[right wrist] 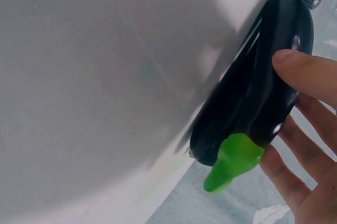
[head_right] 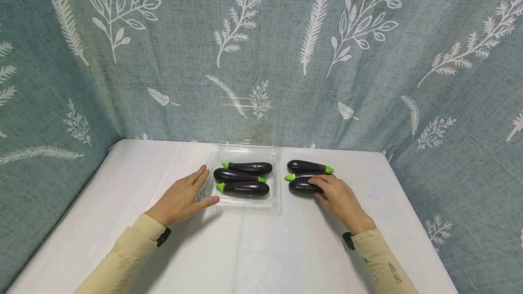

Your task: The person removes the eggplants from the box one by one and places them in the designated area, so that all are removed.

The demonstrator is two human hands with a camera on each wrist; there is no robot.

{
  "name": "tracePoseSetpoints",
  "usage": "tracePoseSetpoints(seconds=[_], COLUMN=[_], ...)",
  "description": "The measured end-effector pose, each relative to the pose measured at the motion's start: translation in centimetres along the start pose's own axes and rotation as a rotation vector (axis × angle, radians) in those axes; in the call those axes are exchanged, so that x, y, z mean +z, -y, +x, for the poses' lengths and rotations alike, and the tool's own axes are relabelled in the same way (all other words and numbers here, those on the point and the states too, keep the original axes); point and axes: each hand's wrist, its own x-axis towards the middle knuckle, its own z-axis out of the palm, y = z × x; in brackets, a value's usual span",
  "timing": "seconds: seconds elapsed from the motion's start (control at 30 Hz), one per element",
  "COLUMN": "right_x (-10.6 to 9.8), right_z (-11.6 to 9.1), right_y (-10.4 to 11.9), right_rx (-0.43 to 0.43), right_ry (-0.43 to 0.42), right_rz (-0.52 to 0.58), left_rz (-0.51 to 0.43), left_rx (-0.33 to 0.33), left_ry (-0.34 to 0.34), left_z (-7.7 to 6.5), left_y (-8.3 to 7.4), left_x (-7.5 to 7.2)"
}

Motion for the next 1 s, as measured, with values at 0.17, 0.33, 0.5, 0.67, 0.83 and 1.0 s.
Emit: tracePoseSetpoints(seconds=[0.17, 0.33, 0.5, 0.67, 0.83, 1.0], right_x=[0.17, 0.29, 0.65, 0.69, 0.56, 0.30], right_z=[-0.19, -0.43, -0.61, -0.67, -0.64, -0.48], right_y=[-0.10, 0.11, 0.12, 0.01, -0.04, -0.13], right_rx=[0.002, 0.043, 0.073, 0.059, 0.036, 0.015], right_ry=[0.006, 0.024, 0.036, 0.028, 0.011, 0.007], right_rz=[-0.009, 0.017, 0.020, 0.027, 0.031, 0.027], left_rz=[-0.001, -0.002, -0.006, 0.003, 0.010, 0.013], left_rx=[-0.002, -0.006, -0.010, -0.004, 0.008, 0.005], left_ry=[0.003, 0.002, 0.002, -0.001, -0.011, -0.010], left_z=[-0.05, -0.10, -0.09, -0.06, -0.01, -0.02], left_y=[0.05, 0.00, 0.08, 0.15, 0.14, 0.08], left_x=[0.06, 0.00, 0.05, 0.09, 0.11, 0.09])
